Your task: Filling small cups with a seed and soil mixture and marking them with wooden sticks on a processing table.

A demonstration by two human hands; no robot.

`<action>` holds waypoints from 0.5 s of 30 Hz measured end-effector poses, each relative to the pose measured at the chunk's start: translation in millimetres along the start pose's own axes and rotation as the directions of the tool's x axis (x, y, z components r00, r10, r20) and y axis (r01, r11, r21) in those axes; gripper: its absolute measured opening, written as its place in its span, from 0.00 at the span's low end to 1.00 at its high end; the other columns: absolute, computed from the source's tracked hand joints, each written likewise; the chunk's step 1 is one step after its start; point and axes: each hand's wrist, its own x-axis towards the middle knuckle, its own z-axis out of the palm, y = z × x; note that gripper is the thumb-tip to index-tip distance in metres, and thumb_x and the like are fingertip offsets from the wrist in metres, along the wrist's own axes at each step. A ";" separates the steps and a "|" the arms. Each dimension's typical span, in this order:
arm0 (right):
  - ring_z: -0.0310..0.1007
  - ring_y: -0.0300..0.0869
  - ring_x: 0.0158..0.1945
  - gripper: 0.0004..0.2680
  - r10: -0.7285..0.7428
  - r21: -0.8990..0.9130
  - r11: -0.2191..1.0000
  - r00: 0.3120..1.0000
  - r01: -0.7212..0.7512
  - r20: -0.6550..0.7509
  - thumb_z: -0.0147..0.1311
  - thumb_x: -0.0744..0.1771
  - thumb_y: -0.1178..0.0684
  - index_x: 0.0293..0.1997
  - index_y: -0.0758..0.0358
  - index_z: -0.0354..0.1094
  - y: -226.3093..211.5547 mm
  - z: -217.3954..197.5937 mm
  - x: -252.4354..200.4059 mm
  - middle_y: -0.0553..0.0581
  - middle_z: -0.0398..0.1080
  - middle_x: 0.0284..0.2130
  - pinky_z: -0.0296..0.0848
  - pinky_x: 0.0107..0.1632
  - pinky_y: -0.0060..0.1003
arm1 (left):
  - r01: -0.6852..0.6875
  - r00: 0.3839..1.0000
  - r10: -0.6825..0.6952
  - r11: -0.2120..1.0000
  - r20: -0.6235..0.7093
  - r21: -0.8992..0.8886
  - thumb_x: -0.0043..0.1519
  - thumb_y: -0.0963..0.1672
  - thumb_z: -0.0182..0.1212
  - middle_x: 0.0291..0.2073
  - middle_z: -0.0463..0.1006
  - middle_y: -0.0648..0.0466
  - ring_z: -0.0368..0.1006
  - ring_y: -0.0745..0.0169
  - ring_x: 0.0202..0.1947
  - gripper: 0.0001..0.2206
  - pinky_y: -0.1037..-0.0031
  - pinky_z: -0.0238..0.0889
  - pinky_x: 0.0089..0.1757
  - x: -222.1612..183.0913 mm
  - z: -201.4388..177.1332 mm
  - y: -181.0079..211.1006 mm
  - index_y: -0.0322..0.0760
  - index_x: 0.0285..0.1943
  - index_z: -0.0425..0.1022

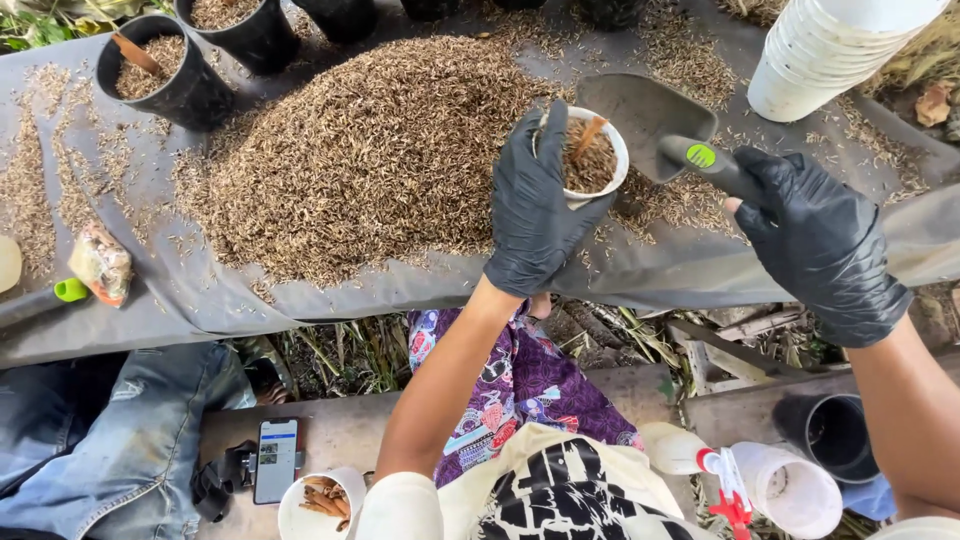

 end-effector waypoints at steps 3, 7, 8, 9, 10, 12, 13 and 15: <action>0.76 0.51 0.37 0.15 0.005 -0.089 0.996 1.000 -0.006 -0.009 0.62 0.71 0.58 0.66 0.69 0.70 -2.3 3.4 -3.1 0.66 0.76 0.43 0.80 0.38 0.42 | 0.001 0.999 -0.006 0.994 -0.042 -0.113 0.59 0.58 0.72 0.72 0.59 0.40 0.61 0.41 0.71 0.51 0.53 0.62 0.64 -3.2 3.1 -5.1 0.49 0.84 0.37; 0.77 0.51 0.36 0.17 0.100 -0.015 0.995 0.994 -0.099 0.052 0.63 0.71 0.54 0.67 0.69 0.69 -14.8 -6.0 -2.3 0.66 0.76 0.47 0.79 0.39 0.41 | -0.052 0.998 0.051 0.998 -0.040 -0.017 0.59 0.61 0.69 0.73 0.56 0.35 0.58 0.37 0.74 0.51 0.47 0.60 0.67 -8.8 15.0 -14.0 0.50 0.84 0.36; 0.75 0.52 0.35 0.17 0.129 0.016 0.991 0.990 -0.130 0.054 0.63 0.71 0.56 0.68 0.69 0.68 -14.4 -6.4 -2.8 0.66 0.75 0.45 0.78 0.39 0.44 | -0.054 0.997 0.054 0.999 -0.050 0.007 0.58 0.63 0.68 0.73 0.56 0.35 0.58 0.38 0.74 0.53 0.48 0.60 0.67 -9.5 16.3 -15.7 0.49 0.84 0.36; 0.74 0.53 0.34 0.17 0.158 0.047 0.986 0.986 -0.160 0.057 0.63 0.70 0.57 0.68 0.69 0.68 -14.4 -6.8 -3.3 0.66 0.75 0.44 0.77 0.39 0.46 | -0.056 0.997 0.058 0.998 -0.059 0.032 0.57 0.64 0.68 0.74 0.55 0.35 0.58 0.38 0.74 0.54 0.49 0.59 0.68 -10.4 17.3 -17.5 0.49 0.84 0.36; 0.74 0.53 0.34 0.17 0.155 0.048 0.986 0.986 -0.158 0.059 0.63 0.70 0.57 0.68 0.69 0.68 -13.7 -6.7 -5.4 0.66 0.75 0.44 0.77 0.39 0.46 | -0.053 0.997 0.055 0.998 -0.060 0.033 0.57 0.64 0.68 0.74 0.55 0.35 0.58 0.38 0.74 0.54 0.49 0.59 0.68 -10.4 16.3 -18.5 0.49 0.84 0.36; 0.76 0.55 0.43 0.18 0.156 -0.001 0.988 0.988 -0.156 0.018 0.65 0.70 0.52 0.68 0.64 0.71 -11.7 -7.5 -9.7 0.63 0.76 0.48 0.74 0.46 0.46 | -0.028 0.996 0.026 0.999 -0.083 -0.024 0.55 0.61 0.74 0.72 0.59 0.37 0.62 0.39 0.71 0.52 0.49 0.65 0.65 -9.3 14.6 -19.9 0.49 0.82 0.42; 0.76 0.55 0.43 0.18 0.156 -0.003 0.988 0.988 -0.156 0.017 0.65 0.70 0.52 0.68 0.64 0.71 -16.2 -11.1 -6.1 0.63 0.76 0.48 0.74 0.46 0.46 | -0.028 0.996 0.026 0.999 -0.084 -0.025 0.55 0.61 0.74 0.72 0.59 0.37 0.62 0.39 0.71 0.52 0.49 0.65 0.65 -8.1 17.3 -21.1 0.49 0.82 0.42; 0.74 0.55 0.38 0.19 0.099 0.012 0.995 0.994 -0.100 0.044 0.62 0.69 0.61 0.69 0.70 0.69 -25.9 -19.3 -1.9 0.68 0.74 0.44 0.75 0.40 0.47 | -0.044 0.997 0.058 0.974 -0.058 0.220 0.58 0.67 0.64 0.73 0.56 0.37 0.62 0.41 0.70 0.53 0.53 0.64 0.65 -12.5 22.9 -21.9 0.41 0.82 0.41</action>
